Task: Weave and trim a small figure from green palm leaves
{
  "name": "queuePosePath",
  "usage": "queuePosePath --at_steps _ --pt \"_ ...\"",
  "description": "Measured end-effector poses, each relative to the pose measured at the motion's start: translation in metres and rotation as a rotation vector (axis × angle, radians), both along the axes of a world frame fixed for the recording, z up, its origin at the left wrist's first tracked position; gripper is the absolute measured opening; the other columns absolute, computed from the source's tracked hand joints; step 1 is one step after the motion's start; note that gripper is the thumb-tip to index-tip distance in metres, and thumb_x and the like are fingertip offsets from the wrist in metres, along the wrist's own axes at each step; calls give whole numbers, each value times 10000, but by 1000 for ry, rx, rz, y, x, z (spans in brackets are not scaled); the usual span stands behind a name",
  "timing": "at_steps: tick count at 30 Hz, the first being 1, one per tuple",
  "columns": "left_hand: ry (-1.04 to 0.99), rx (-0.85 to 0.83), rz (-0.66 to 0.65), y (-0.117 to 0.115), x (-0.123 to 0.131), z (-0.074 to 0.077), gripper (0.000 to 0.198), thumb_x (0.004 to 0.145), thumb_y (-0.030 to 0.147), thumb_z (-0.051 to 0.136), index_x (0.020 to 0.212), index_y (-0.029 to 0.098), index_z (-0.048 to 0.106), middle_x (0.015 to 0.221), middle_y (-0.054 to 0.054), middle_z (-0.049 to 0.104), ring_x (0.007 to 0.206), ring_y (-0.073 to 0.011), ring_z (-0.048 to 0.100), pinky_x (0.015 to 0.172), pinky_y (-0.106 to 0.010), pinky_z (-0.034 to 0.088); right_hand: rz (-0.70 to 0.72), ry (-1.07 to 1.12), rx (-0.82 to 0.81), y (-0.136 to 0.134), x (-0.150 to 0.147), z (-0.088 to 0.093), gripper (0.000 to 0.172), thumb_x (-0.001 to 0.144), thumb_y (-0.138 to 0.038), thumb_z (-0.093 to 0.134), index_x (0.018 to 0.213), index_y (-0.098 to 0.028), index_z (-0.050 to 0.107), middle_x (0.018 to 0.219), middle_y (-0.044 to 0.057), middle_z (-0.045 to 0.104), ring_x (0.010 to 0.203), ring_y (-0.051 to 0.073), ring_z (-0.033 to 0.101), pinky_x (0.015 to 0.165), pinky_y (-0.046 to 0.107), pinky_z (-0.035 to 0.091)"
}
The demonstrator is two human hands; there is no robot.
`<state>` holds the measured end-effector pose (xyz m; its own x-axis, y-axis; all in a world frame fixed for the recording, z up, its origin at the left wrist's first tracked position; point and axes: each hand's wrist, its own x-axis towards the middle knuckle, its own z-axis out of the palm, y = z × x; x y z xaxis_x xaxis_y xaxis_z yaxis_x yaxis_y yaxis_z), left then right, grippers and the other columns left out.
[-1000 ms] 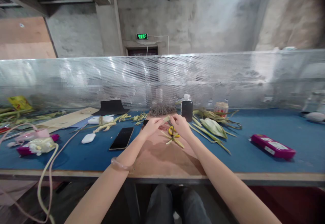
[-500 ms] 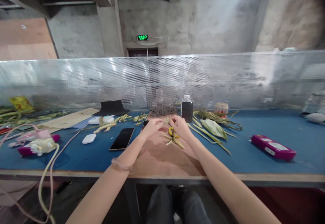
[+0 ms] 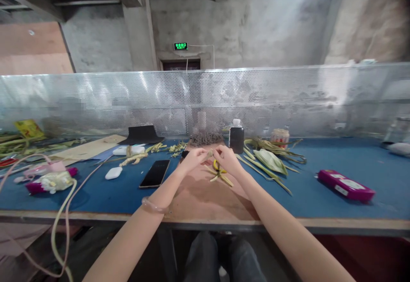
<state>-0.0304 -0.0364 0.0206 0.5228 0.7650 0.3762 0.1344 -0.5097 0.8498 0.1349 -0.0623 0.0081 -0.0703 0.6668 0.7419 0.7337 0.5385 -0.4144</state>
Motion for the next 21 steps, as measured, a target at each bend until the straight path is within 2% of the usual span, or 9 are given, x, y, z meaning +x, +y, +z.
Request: queuePosePath --at_steps 6,13,21 --pt "-20 -44 -9 0 0 1 357 783 467 556 921 143 617 734 -68 706 721 -213 681 690 -315 514 -6 -16 -12 1 0 0 236 862 -300 430 685 -191 543 662 13 606 623 144 503 631 252 336" --pt "-5 0 13 -1 0 2 357 795 457 545 884 130 655 784 -90 711 746 -211 670 702 -310 513 -52 -74 39 7 1 -7 223 875 -286 425 725 -188 559 690 12 617 667 151 525 713 282 311" --pt "-54 -62 -42 -5 0 4 320 799 390 569 923 107 653 826 -112 704 751 -189 666 698 -284 508 -123 -117 128 6 -1 -8 195 872 -286 447 728 -194 540 711 7 603 738 163 533 739 291 285"
